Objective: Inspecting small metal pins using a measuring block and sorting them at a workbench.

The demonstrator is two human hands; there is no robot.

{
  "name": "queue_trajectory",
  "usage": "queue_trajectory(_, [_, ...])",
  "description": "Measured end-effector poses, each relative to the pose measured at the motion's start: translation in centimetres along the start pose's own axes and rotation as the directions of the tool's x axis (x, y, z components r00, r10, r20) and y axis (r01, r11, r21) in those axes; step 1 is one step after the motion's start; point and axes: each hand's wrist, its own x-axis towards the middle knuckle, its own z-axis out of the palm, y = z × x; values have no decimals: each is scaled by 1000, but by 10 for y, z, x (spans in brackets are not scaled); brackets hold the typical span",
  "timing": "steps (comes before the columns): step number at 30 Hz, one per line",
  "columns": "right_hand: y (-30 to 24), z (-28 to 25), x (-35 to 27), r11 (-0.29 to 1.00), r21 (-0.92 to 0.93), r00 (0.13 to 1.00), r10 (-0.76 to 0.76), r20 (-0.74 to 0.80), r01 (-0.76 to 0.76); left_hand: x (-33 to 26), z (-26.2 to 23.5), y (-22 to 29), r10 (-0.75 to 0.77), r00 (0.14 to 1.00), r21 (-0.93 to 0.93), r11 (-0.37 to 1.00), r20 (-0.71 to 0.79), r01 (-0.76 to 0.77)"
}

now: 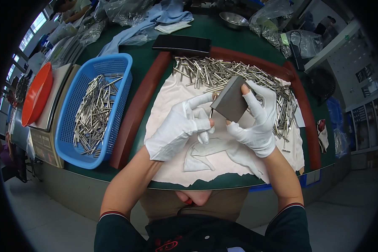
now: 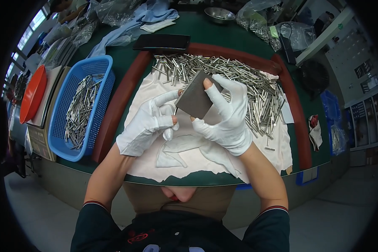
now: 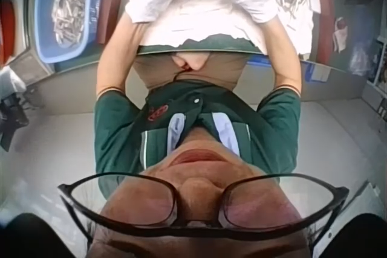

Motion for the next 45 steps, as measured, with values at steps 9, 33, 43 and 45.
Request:
queue_trajectory(9, [-3,2,2,999,-36,1000,-12,-26,11,0,-4,-1,1,1000,4,1000,-9,-1])
queue_trajectory(33, [-7,0,3,997,53,995,61,75,-65,-4,0,0,-58,998,9,998,-14,58])
queue_trajectory(43, [-6,-1,4,996,-95,1000,2,27,0,1,-1,3,-23,1000,4,1000,-1,23])
queue_trajectory(45, [0,-1,2,949,257,977,148,155,-184,1,-2,0,-29,1000,-11,1000,0,29])
